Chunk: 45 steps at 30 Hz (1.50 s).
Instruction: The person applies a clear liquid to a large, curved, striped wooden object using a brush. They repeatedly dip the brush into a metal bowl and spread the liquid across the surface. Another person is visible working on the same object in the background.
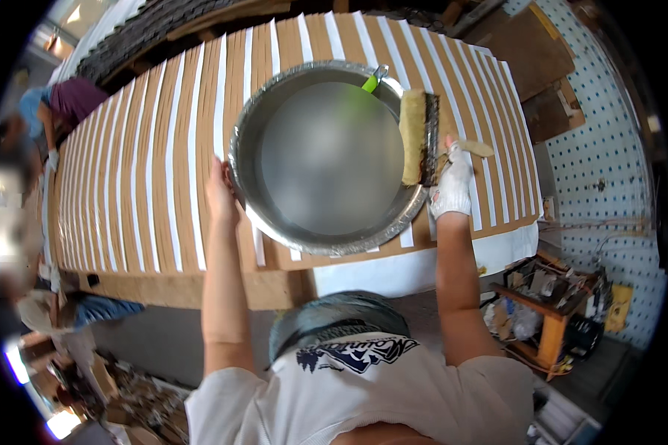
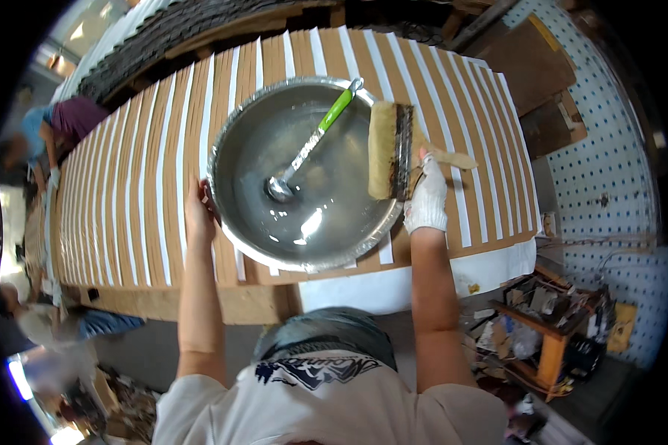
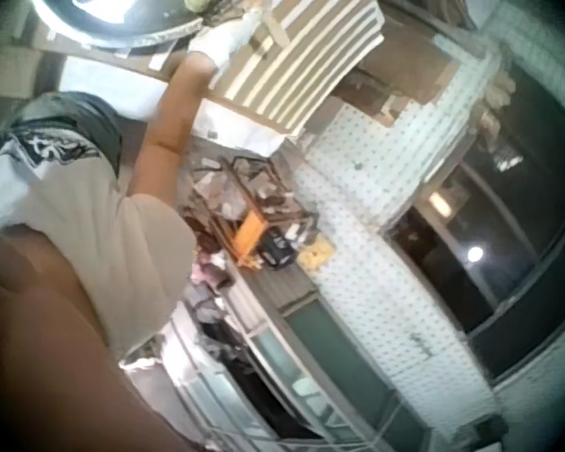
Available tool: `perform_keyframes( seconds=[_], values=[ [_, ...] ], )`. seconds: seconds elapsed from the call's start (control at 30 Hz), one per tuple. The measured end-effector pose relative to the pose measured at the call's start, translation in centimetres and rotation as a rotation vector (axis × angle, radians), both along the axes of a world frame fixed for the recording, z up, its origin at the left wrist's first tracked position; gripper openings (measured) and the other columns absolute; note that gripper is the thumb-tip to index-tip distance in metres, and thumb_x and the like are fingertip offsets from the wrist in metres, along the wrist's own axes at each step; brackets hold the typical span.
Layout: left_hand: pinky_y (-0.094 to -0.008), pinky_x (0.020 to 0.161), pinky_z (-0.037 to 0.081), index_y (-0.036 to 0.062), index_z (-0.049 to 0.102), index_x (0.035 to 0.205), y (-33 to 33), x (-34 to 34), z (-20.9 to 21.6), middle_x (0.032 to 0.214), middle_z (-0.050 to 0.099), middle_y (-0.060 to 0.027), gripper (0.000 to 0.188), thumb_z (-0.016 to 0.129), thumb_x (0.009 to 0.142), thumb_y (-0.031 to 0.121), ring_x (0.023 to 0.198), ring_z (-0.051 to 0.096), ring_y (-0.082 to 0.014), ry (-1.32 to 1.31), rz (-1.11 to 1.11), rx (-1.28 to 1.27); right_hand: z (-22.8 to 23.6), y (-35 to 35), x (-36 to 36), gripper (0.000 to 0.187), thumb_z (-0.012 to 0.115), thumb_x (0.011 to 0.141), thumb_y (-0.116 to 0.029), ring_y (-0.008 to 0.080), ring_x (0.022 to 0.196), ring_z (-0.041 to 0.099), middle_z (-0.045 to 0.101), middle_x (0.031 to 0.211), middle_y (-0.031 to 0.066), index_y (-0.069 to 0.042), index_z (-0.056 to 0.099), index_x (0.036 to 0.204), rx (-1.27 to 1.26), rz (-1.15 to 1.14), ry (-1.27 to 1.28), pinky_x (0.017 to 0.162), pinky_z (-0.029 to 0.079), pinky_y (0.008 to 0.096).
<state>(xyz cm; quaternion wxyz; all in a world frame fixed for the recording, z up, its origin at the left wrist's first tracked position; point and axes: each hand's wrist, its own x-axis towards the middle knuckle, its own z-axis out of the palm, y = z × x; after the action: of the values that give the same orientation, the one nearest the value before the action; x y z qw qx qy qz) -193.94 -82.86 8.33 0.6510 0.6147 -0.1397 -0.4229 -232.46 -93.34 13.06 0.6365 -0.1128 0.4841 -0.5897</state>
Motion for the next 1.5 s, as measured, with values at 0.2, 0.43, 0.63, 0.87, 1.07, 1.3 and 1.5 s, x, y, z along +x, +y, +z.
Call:
perform_keyframes(
  seconds=[0.2, 0.43, 0.63, 0.87, 1.07, 1.3, 1.5],
  values=[
    [-0.0195, 0.060, 0.038, 0.0020, 0.066, 0.113, 9.4, 1.3, 1.5, 0.078, 0.050, 0.0056, 0.023, 0.061, 0.099, 0.019, 0.067, 0.043, -0.0025, -0.449, 0.147, 0.143, 2.7, -1.3, -0.1, 0.042, 0.059, 0.098, -0.032, 0.0177, 0.086, 0.068, 0.069, 0.100, 0.0113, 0.007, 0.063, 0.113, -0.319, 0.226, 0.254, 0.075, 0.055, 0.0326],
    [-0.0187, 0.054, 0.026, 0.0028, 0.067, 0.099, 18.8, -5.9, -1.2, 0.075, 0.052, 0.0082, 0.010, 0.062, 0.098, 0.011, 0.063, 0.037, 0.0000, -0.424, 0.121, 0.252, 1.5, 1.4, 3.4, 0.037, 0.071, 0.085, -0.035, 0.0260, 0.065, 0.065, 0.069, 0.075, 0.0158, 0.002, 0.072, 0.087, -0.352, 0.591, 1.324, 0.065, 0.050, 0.0369],
    [-0.0195, 0.053, 0.024, 0.0059, 0.062, 0.083, 25.5, -6.8, -2.7, 0.068, 0.045, 0.0092, 0.013, 0.058, 0.095, 0.002, 0.060, 0.033, -0.0007, -0.379, 0.057, 0.330, -0.3, 2.3, 4.8, 0.048, 0.068, 0.082, -0.044, 0.0393, 0.074, 0.066, 0.067, 0.075, 0.0235, 0.003, 0.069, 0.071, -0.490, 0.625, 1.722, 0.072, 0.050, 0.0463],
    [-0.0222, 0.053, 0.030, 0.0040, 0.059, 0.072, 32.9, -4.9, -1.8, 0.067, 0.048, 0.0038, 0.021, 0.050, 0.080, -0.013, 0.060, 0.038, -0.0041, -0.495, 0.153, 0.314, -0.6, 2.8, 6.2, 0.037, 0.072, 0.089, -0.033, 0.0120, 0.075, 0.057, 0.067, 0.081, 0.0080, 0.004, 0.071, 0.093, -0.558, 0.551, 1.354, 0.070, 0.048, 0.0348],
    [-0.0226, 0.053, 0.031, 0.0060, 0.051, 0.076, 44.0, -1.1, -1.1, 0.066, 0.043, 0.0049, 0.018, 0.053, 0.085, -0.009, 0.060, 0.037, -0.0035, -0.360, 0.393, 0.358, -3.1, 3.5, 2.7, 0.023, 0.066, 0.095, -0.021, 0.0159, 0.079, 0.064, 0.066, 0.093, 0.0061, -0.003, 0.064, 0.109, -0.345, 0.203, 0.638, 0.070, 0.054, 0.0293],
    [-0.0284, 0.050, 0.029, 0.0064, 0.036, 0.071, 63.0, 2.5, -6.0, 0.062, 0.033, -0.0001, 0.034, 0.064, 0.090, 0.003, 0.059, 0.029, -0.0090, -0.382, 0.763, 0.488, -0.3, 10.2, 5.9, 0.033, 0.055, 0.097, -0.046, 0.0093, 0.044, 0.040, 0.046, 0.061, -0.0027, -0.016, 0.053, 0.083, -0.009, 0.100, 0.351, 0.038, 0.032, 0.0268],
    [-0.0294, 0.047, 0.022, 0.0072, 0.029, 0.065, 69.9, 6.0, -4.6, 0.058, 0.029, 0.0051, 0.048, 0.067, 0.094, 0.011, 0.057, 0.023, -0.0064, -0.195, 0.890, 0.323, 3.1, 15.7, 20.0, 0.041, 0.052, 0.096, -0.053, 0.0125, 0.046, 0.038, 0.039, 0.056, -0.0022, -0.017, 0.048, 0.077, -0.131, 0.224, 0.341, 0.043, 0.034, 0.0295]
  ],
)
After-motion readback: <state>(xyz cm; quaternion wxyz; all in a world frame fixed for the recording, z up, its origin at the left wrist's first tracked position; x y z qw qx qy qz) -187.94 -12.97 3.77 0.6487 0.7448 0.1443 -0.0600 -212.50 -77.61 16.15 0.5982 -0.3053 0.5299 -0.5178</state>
